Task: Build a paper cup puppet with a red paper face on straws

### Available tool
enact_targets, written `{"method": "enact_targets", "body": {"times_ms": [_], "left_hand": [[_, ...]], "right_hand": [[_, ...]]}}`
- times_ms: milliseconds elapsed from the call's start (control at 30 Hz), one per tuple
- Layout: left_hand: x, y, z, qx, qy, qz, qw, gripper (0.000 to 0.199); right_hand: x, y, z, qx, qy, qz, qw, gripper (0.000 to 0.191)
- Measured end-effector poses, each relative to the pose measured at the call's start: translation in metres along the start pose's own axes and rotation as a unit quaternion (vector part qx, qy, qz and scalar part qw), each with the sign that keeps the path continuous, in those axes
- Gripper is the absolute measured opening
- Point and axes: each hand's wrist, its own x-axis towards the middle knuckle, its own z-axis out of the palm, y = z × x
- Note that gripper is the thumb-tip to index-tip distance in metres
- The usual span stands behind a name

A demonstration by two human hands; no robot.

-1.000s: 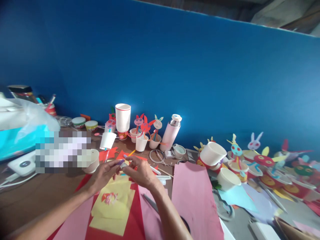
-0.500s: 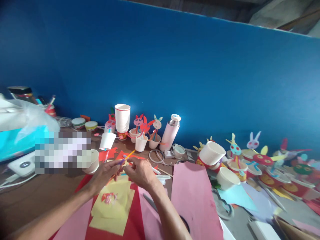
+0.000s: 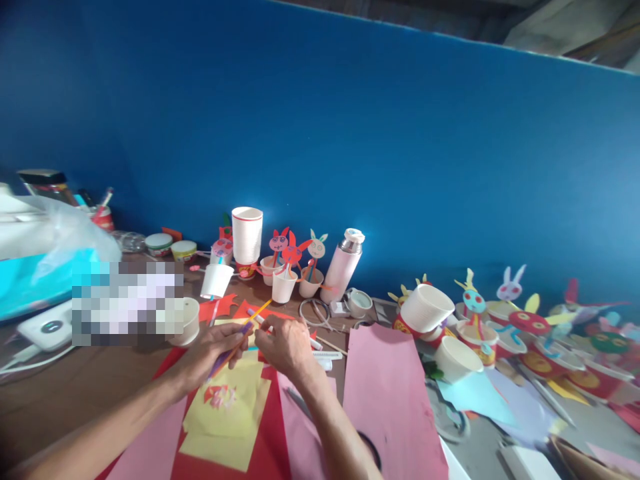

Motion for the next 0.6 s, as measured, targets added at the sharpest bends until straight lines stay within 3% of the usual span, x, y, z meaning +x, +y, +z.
{"method": "enact_targets", "body": {"times_ms": [367, 600], "left_hand": [[-0.002, 0.003, 0.001, -0.044, -0.02, -0.028, 0.998, 0.032], [-0.008, 0.014, -0.003, -0.106, -0.067, -0.112, 0.986, 0.039]], "right_hand": [[-0.001, 0.001, 0.005, 0.01, 0.008, -0.013, 1.0, 0.011], [-0.002, -0.003, -0.003, 0.064, -0.023, -0.049, 0.996, 0.015]]}}
